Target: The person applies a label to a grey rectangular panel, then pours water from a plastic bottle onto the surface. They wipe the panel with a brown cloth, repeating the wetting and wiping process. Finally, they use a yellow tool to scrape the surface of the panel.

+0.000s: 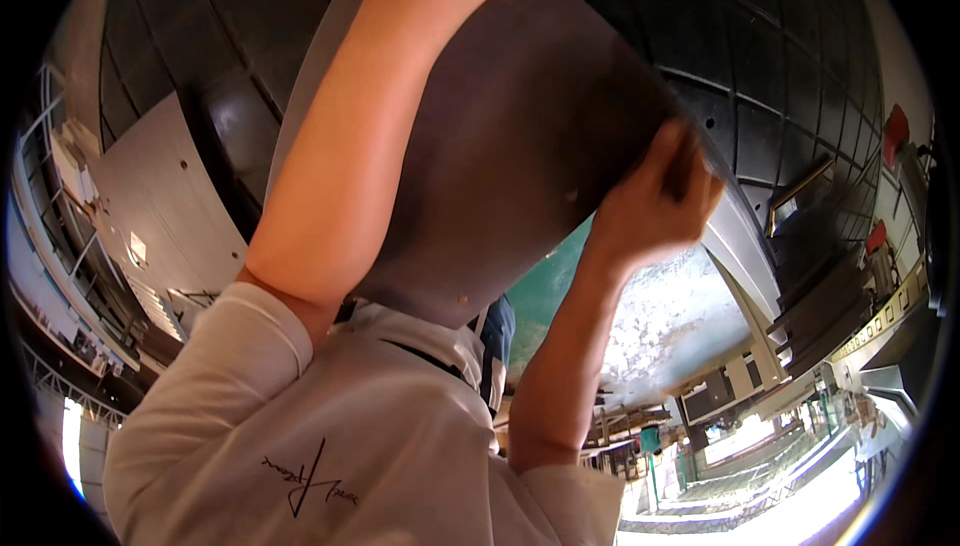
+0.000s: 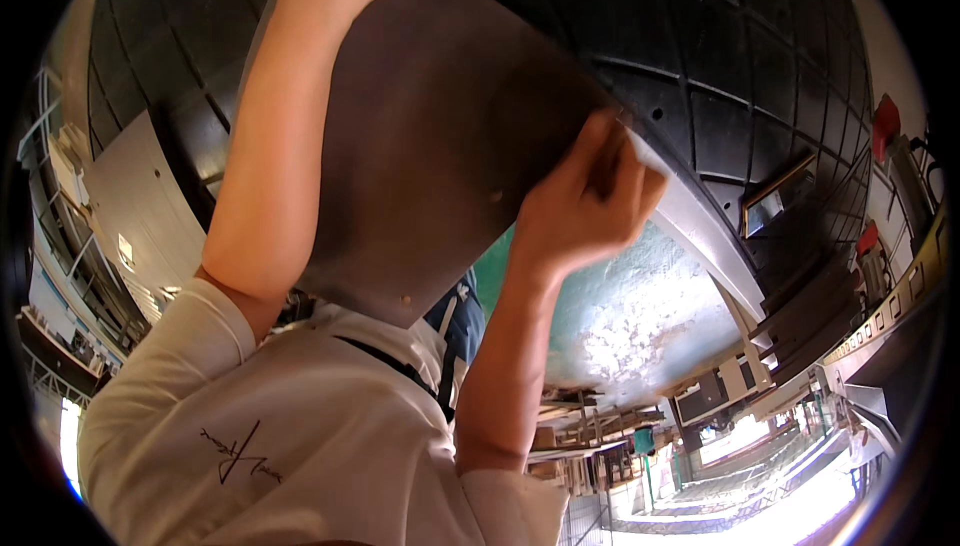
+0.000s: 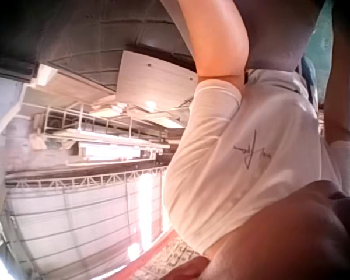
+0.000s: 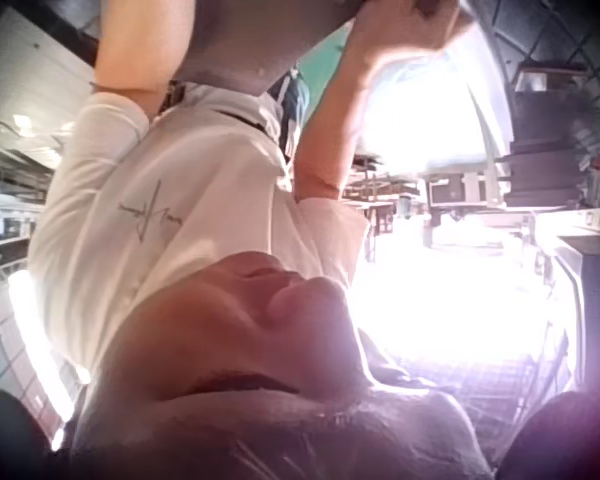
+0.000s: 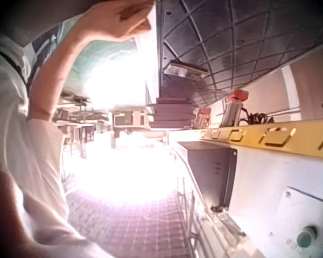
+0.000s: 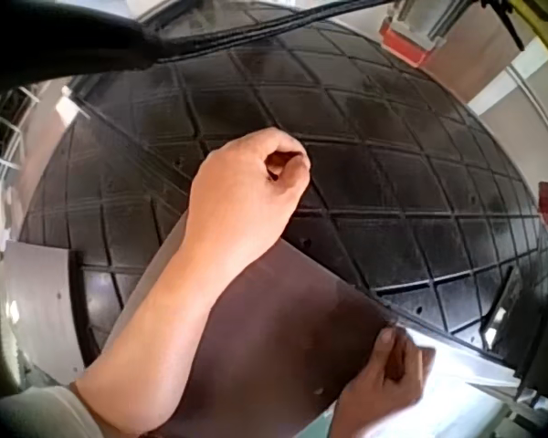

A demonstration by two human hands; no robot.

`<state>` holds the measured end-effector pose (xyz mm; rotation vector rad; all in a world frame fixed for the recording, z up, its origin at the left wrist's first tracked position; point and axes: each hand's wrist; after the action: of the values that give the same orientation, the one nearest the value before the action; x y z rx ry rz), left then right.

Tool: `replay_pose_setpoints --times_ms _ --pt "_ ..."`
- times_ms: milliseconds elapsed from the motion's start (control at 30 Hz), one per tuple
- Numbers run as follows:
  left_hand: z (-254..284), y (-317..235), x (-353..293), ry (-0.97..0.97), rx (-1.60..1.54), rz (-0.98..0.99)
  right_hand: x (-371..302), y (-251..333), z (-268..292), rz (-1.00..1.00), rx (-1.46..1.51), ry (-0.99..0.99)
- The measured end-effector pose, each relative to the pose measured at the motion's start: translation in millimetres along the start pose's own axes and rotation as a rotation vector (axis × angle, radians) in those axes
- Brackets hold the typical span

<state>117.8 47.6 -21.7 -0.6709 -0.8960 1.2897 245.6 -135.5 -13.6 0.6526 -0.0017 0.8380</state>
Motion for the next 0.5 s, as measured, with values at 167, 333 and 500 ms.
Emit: replay_pose_setpoints --times_ms 167,333,500 --pt "-5 -2 4 0.013 -0.034 0.093 -28 -24 6 0.060 0.072 0.022" --pt "-3 -1 0 0.016 -0.018 0.081 -52 -27 20 0.014 -0.001 0.048" --pt "-3 -12 4 0.054 0.023 0.122 -1 -17 -3 0.032 0.009 -0.021"
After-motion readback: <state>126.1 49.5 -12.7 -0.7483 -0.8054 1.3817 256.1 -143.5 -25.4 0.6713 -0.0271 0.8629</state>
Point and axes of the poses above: each hand's wrist, its own x-axis towards the middle knuckle, its own z-axis out of the back of the hand, y = z × x, and after that the axes turned 3 degrees about z, right-handed
